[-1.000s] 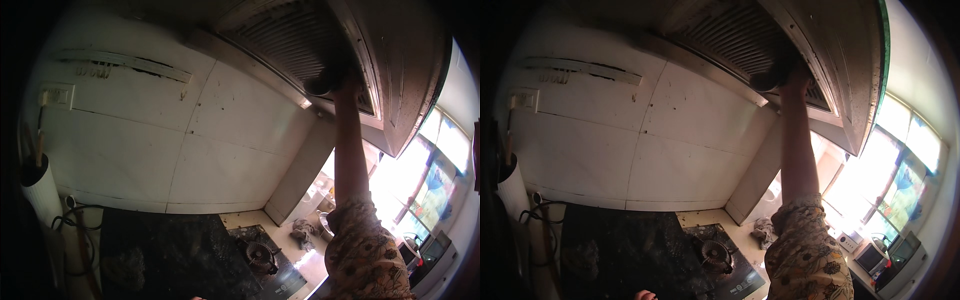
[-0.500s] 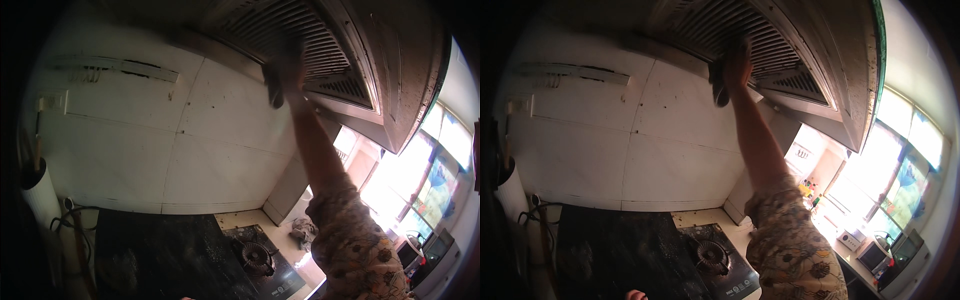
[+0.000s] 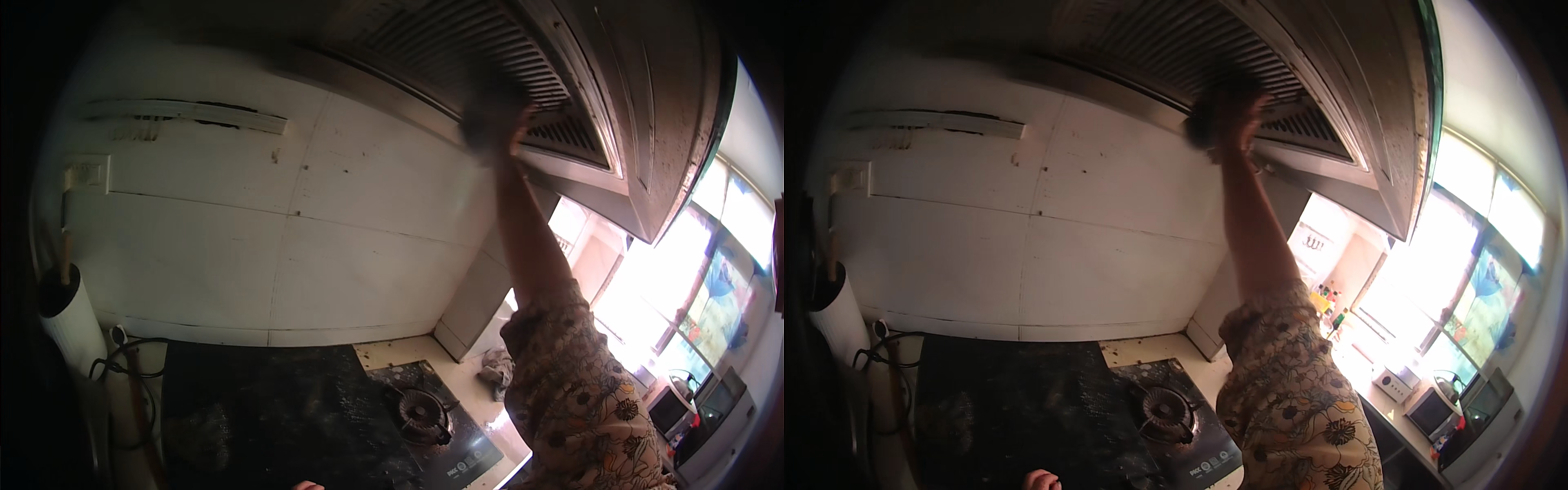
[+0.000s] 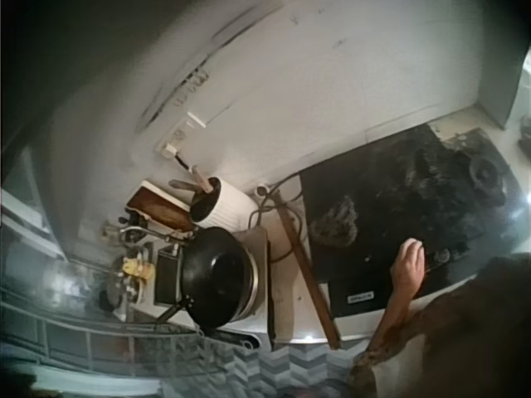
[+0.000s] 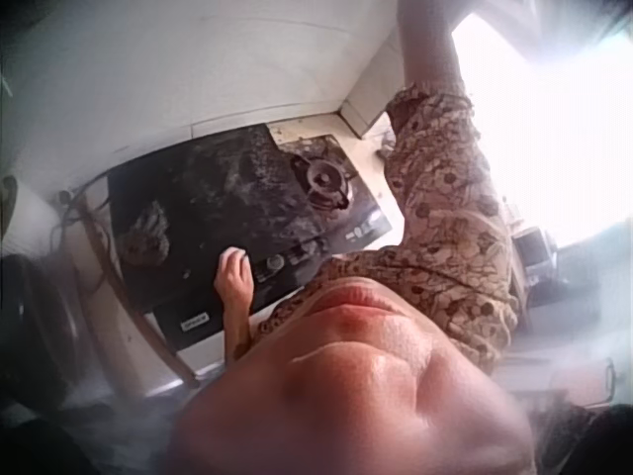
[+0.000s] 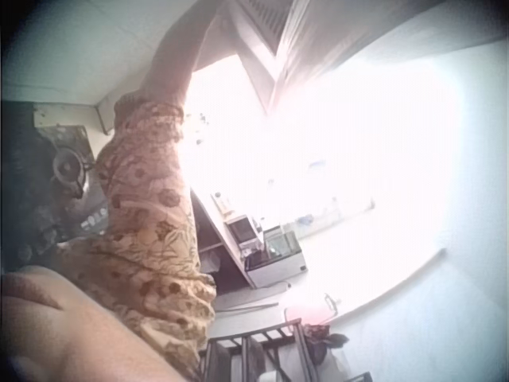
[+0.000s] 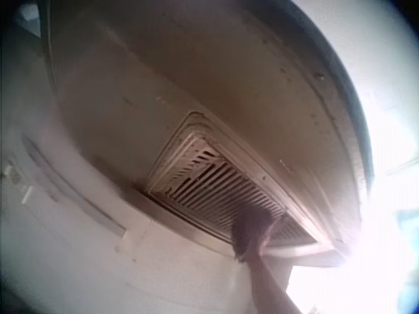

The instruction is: The person cleans the underside of a kitchen range hood using a cloth and paper towels. They repeatedly wipe the metal surface, rinse the cloth at the sink, and continue wiping different sections of the hood.

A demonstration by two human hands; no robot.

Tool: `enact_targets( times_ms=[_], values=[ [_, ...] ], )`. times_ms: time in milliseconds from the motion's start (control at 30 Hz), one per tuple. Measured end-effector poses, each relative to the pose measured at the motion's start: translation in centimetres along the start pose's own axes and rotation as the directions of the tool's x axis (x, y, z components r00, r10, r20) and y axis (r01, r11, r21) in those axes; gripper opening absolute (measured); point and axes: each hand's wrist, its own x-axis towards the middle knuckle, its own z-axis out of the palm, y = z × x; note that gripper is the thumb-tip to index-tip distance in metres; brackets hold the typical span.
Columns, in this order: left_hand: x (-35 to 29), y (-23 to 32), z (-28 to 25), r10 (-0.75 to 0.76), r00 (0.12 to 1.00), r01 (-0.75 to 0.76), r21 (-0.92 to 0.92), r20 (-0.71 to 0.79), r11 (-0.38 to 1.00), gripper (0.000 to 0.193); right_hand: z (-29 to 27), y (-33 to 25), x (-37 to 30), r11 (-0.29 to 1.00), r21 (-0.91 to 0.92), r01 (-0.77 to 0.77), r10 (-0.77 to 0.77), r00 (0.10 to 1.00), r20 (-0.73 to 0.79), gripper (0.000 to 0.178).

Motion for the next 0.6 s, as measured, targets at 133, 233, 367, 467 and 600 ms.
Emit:
enact_targets(
  times_ms=[133,233,367,467,600],
  values=[
    [1.5,0.2,0.1,0.035,0.998,-0.033,-0.039,0.046,0.999,0.01,-2.7,6.2,2.4,0.932,-0.225,0.284,-0.25,0.954,0.168,0.053],
    [0.9,0.2,0.2,-0.014,1.0,0.015,-0.039,0.018,0.999,0.01,-4.4,4.7,3.0,0.921,0.074,0.383,-0.39,0.908,0.153,0.049],
    [0.3,0.5,0.0,-0.058,0.998,0.058,-0.035,0.016,0.998,0.01,-7.4,-1.7,3.2,0.931,0.039,0.363,-0.356,0.927,-0.115,0.046],
    [0.5,0.5,0.1,-0.046,0.999,0.046,-0.034,0.008,0.998,0.01,-5.5,-0.8,2.3,0.671,-0.429,0.605,-0.611,0.779,0.142,0.04],
    [1.3,0.7,0.1,-0.016,1.0,0.017,-0.036,0.012,0.999,0.009,-1.6,3.5,-0.1,0.965,0.007,0.262,-0.253,0.924,0.286,0.027]
  ],
)
